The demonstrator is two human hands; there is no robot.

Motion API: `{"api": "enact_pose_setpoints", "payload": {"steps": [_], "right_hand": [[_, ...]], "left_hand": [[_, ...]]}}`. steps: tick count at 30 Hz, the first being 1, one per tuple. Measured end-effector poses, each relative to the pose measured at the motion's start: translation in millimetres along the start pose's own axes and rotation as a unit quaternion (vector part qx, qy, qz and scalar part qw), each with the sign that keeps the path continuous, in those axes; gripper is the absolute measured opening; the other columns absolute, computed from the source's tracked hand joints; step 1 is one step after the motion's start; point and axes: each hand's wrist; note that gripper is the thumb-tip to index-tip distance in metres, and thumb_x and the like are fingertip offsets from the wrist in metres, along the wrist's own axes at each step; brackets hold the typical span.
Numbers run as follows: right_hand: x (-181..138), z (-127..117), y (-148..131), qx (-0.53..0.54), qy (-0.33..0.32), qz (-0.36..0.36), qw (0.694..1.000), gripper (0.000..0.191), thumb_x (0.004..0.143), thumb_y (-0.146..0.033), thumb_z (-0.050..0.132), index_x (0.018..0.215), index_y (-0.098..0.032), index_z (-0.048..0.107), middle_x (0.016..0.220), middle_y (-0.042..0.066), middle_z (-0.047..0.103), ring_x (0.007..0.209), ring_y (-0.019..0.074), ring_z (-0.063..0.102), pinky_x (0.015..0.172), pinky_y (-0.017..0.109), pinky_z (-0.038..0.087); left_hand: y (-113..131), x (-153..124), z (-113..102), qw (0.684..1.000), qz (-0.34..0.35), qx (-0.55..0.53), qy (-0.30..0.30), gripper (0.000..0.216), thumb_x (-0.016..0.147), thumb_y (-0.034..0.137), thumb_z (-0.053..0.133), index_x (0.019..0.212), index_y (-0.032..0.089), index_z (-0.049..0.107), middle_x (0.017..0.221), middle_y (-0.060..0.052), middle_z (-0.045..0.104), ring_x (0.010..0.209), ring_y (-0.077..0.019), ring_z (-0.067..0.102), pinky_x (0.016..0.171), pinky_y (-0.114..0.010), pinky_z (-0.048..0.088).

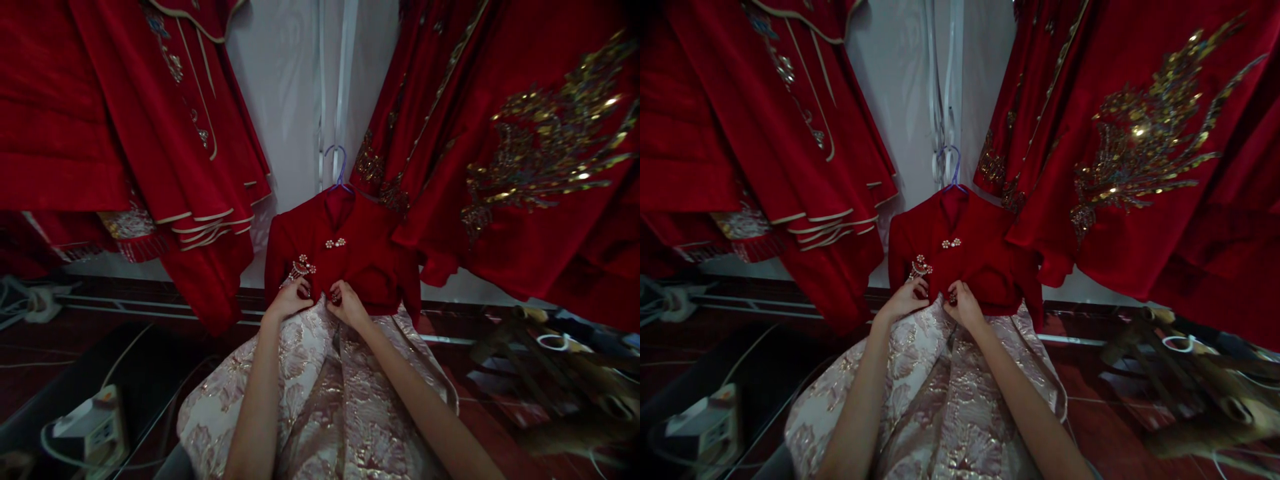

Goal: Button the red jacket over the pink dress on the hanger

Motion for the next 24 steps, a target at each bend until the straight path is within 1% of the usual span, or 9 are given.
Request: {"api": "enact_pose_setpoints", "payload": {"steps": [2, 5, 9, 13, 15, 17, 19, 22, 24], "right_hand": [[-7, -4, -3, -0.006, -0.015, -0.003, 1.000, 0.027, 0.063, -0.016, 0.057, 0.088, -0.020, 0.048, 0.083, 0.001, 0.051, 0.072, 0.0140, 0.051, 0.069, 0.028, 0.045], [-15, -10, -9, -0.004, -0.012, 0.010, 1.000, 0.023, 0.062, -0.015, 0.055, 0.083, -0.020, 0.047, 0.079, 0.000, 0.050, 0.069, 0.0131, 0.050, 0.066, 0.026, 0.043], [-17, -20, -21, 0.008, -0.008, 0.050, 0.999, 0.017, 0.062, -0.017, 0.055, 0.077, -0.020, 0.047, 0.074, -0.001, 0.052, 0.066, 0.0131, 0.050, 0.063, 0.026, 0.042], [-10, -28, -41, 0.080, -0.022, 0.082, 0.993, 0.019, 0.062, -0.021, 0.059, 0.078, -0.019, 0.049, 0.070, -0.002, 0.054, 0.061, 0.0118, 0.051, 0.060, 0.024, 0.042], [-3, -29, -54, 0.133, -0.021, 0.082, 0.987, 0.020, 0.062, -0.023, 0.060, 0.079, -0.020, 0.049, 0.070, -0.003, 0.054, 0.059, 0.0106, 0.051, 0.057, 0.023, 0.042], [6, -26, -65, 0.177, -0.015, 0.077, 0.981, 0.021, 0.061, -0.024, 0.061, 0.079, -0.020, 0.049, 0.071, -0.003, 0.055, 0.058, 0.0099, 0.051, 0.054, 0.022, 0.042], [16, -19, -72, 0.208, -0.007, 0.071, 0.975, 0.021, 0.061, -0.024, 0.061, 0.079, -0.020, 0.050, 0.074, -0.002, 0.056, 0.057, 0.0096, 0.051, 0.051, 0.021, 0.043], [28, -4, -69, 0.239, 0.026, 0.082, 0.967, 0.018, 0.064, -0.025, 0.058, 0.080, -0.020, 0.051, 0.073, -0.002, 0.056, 0.056, 0.0097, 0.052, 0.049, 0.021, 0.044], [32, 5, -59, 0.244, 0.059, 0.102, 0.963, 0.015, 0.067, -0.025, 0.055, 0.080, -0.020, 0.051, 0.072, -0.001, 0.055, 0.056, 0.0102, 0.053, 0.049, 0.021, 0.045]], "left_hand": [[1, 1, 4, 1.000, 0.006, 0.025, -0.002, 0.028, 0.061, 0.023, 0.069, 0.086, 0.017, 0.058, 0.075, 0.001, 0.061, 0.067, -0.0108, 0.056, 0.064, -0.022, 0.042], [3, 3, 10, 0.998, 0.009, 0.061, 0.021, 0.018, 0.063, 0.025, 0.067, 0.075, 0.017, 0.057, 0.069, 0.002, 0.060, 0.064, -0.0102, 0.055, 0.062, -0.021, 0.040], [9, 3, 15, 0.994, -0.003, 0.099, 0.044, 0.015, 0.064, 0.025, 0.066, 0.073, 0.016, 0.058, 0.065, 0.003, 0.059, 0.060, -0.0098, 0.053, 0.058, -0.021, 0.037], [20, 4, 15, 0.989, -0.025, 0.125, 0.080, 0.013, 0.065, 0.024, 0.064, 0.074, 0.016, 0.058, 0.062, 0.002, 0.058, 0.058, -0.0104, 0.052, 0.057, -0.021, 0.035], [27, 5, 15, 0.985, -0.054, 0.121, 0.111, 0.013, 0.066, 0.024, 0.064, 0.072, 0.016, 0.057, 0.063, 0.001, 0.059, 0.059, -0.0111, 0.053, 0.057, -0.022, 0.035], [35, 6, 17, 0.978, -0.087, 0.115, 0.150, 0.010, 0.066, 0.022, 0.063, 0.070, 0.016, 0.056, 0.065, -0.001, 0.060, 0.060, -0.0119, 0.054, 0.057, -0.022, 0.036], [41, 7, 21, 0.974, -0.092, 0.109, 0.176, 0.009, 0.067, 0.018, 0.062, 0.073, 0.015, 0.056, 0.067, -0.002, 0.061, 0.061, -0.0126, 0.056, 0.057, -0.023, 0.036], [44, 8, 25, 0.981, -0.061, 0.083, 0.161, 0.013, 0.066, 0.015, 0.062, 0.078, 0.015, 0.057, 0.066, -0.002, 0.062, 0.060, -0.0123, 0.057, 0.056, -0.022, 0.038], [40, 10, 25, 0.987, -0.063, 0.048, 0.143, 0.012, 0.067, 0.016, 0.063, 0.077, 0.015, 0.058, 0.064, -0.001, 0.062, 0.058, -0.0116, 0.057, 0.056, -0.021, 0.040]]}}
Point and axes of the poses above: each hand's wrist, its own x-axis towards the middle knuckle, its own z-axis out of the palm, y = z × x
